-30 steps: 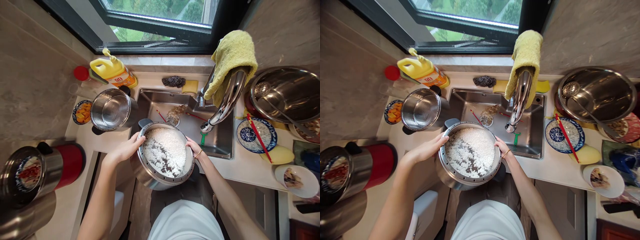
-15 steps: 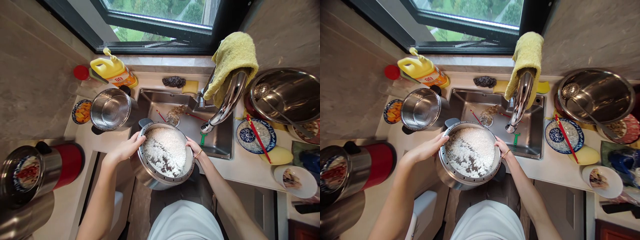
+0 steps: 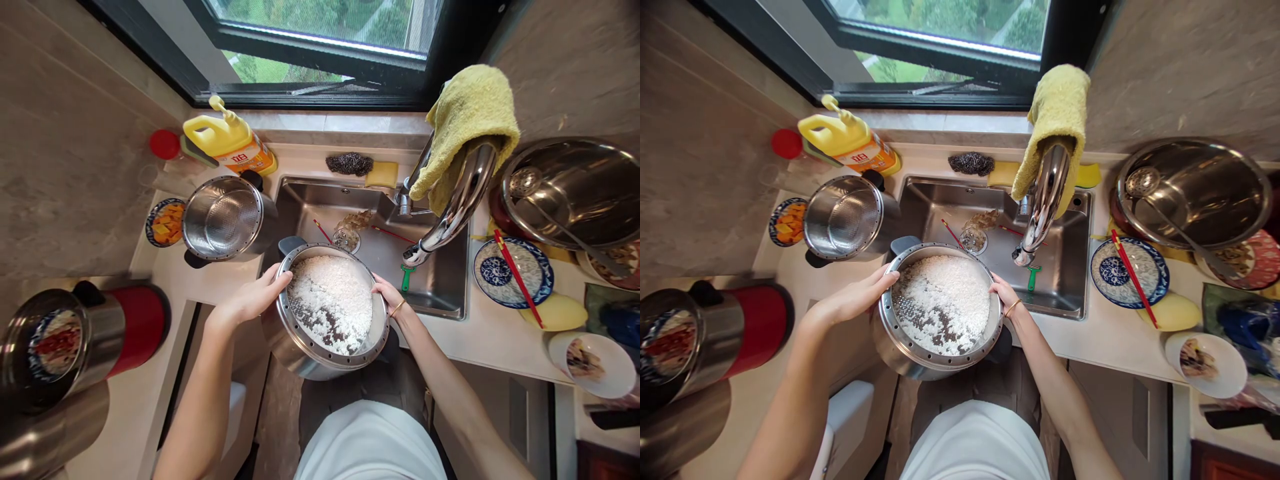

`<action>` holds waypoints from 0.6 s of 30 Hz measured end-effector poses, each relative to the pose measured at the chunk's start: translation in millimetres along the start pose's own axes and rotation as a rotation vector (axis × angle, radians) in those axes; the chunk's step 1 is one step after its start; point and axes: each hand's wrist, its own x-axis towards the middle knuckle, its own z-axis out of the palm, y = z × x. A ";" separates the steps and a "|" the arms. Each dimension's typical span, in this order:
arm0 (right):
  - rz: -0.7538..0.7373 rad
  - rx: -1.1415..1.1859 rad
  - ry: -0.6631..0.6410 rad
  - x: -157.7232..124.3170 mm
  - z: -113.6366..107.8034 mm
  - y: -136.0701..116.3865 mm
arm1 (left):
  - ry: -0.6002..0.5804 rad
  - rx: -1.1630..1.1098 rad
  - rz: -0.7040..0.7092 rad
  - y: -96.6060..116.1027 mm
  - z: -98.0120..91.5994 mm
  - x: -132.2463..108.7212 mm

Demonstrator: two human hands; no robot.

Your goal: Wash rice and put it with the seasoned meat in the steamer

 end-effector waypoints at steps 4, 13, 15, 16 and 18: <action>-0.012 0.012 -0.007 -0.5 0.8 1.1 | -0.044 -0.066 0.003 0.6 -3.3 -1.3; -0.305 -0.322 0.189 0.3 -47.8 -42.2 | -0.149 -0.491 0.136 -17.5 76.2 13.2; -0.412 -0.505 0.212 0.3 -64.8 -58.2 | 0.020 -0.608 0.219 -15.9 120.3 24.2; -0.456 -0.608 0.201 0.4 -72.6 -66.4 | 0.081 -0.689 0.225 -13.2 142.1 29.6; -0.583 -0.827 0.203 1.5 -85.8 -83.9 | 0.139 -0.851 0.211 -4.7 180.5 38.8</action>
